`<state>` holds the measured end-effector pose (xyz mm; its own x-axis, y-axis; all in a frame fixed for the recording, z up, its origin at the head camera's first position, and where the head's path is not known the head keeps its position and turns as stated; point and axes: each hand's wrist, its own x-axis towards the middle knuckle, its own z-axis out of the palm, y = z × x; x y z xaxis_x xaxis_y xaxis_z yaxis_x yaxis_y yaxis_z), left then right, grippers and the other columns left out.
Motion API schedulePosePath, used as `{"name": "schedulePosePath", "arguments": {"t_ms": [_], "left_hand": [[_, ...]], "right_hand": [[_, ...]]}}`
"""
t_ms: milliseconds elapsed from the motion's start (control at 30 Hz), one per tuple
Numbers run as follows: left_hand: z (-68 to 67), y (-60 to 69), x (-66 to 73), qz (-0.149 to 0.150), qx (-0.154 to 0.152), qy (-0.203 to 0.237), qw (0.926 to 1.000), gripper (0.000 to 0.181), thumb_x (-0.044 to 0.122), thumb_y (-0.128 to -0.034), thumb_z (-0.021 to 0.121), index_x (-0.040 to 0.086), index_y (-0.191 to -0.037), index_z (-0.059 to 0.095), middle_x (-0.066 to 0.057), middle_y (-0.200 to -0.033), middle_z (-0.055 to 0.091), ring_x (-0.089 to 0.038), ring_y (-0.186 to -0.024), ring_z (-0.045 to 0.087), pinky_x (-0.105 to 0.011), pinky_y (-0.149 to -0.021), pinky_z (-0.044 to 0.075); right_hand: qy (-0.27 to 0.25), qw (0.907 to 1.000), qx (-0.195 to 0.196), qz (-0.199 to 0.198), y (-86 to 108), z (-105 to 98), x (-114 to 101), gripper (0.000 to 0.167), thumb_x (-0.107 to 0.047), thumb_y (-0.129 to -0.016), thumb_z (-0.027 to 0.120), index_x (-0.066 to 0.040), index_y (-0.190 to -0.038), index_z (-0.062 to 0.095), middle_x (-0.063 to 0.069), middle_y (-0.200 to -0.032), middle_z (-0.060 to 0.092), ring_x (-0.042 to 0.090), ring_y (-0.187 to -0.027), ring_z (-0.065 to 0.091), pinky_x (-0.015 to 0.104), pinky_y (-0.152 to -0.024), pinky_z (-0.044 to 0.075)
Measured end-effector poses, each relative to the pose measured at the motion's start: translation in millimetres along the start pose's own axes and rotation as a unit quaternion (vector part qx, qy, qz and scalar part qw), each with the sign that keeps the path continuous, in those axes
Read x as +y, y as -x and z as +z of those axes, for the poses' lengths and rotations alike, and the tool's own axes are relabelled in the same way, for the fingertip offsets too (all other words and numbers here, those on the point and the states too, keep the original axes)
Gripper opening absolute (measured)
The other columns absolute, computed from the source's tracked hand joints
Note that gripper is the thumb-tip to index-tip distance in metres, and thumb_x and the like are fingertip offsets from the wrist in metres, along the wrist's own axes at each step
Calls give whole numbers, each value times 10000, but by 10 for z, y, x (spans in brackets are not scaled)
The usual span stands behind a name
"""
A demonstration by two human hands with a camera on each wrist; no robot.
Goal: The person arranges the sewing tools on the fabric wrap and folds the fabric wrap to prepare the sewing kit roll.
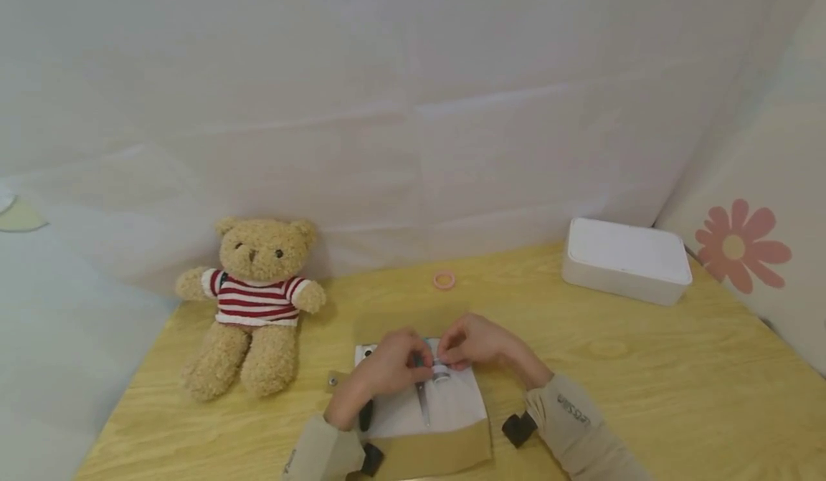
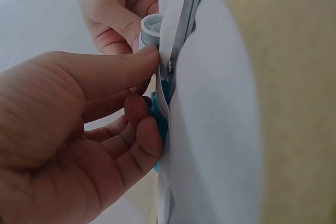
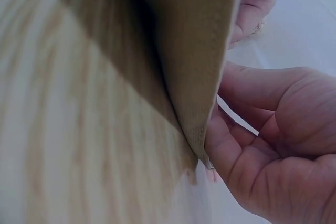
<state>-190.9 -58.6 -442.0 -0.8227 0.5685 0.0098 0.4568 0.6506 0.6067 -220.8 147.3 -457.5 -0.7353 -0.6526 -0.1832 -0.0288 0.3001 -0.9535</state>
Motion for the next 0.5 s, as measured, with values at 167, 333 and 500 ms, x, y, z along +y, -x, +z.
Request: {"name": "schedulePosePath", "arguments": {"t_ms": [167, 333, 500], "left_hand": [[4, 18, 14, 15, -64, -167, 9998, 118, 117, -818, 747, 133, -732, 667, 23, -845, 508, -74, -772, 430, -207, -678, 376], [6, 18, 25, 52, -76, -191, 9998, 127, 115, -814, 748, 130, -711, 675, 31, -851, 507, -72, -775, 434, -198, -671, 379], [2, 7, 22, 17, -99, -245, 9996, 148, 120, -812, 749, 136, -689, 667, 41, -841, 503, -67, -762, 431, -196, -663, 375]], "right_hand": [[-145, 9999, -51, -5, 5, 4, -8, 96, 35, -875, 627, 117, -905, 666, 12, -735, 628, 82, -618, 550, 186, -562, 469], [-91, 9999, -44, -4, 2, 9, -8, 96, 44, -876, 617, 124, -899, 665, 10, -732, 623, 79, -615, 537, 180, -559, 457], [-19, 10000, -15, -44, -1, 10, -13, 89, 39, -877, 620, 120, -885, 656, 13, -728, 614, 84, -615, 533, 186, -556, 450]]}}
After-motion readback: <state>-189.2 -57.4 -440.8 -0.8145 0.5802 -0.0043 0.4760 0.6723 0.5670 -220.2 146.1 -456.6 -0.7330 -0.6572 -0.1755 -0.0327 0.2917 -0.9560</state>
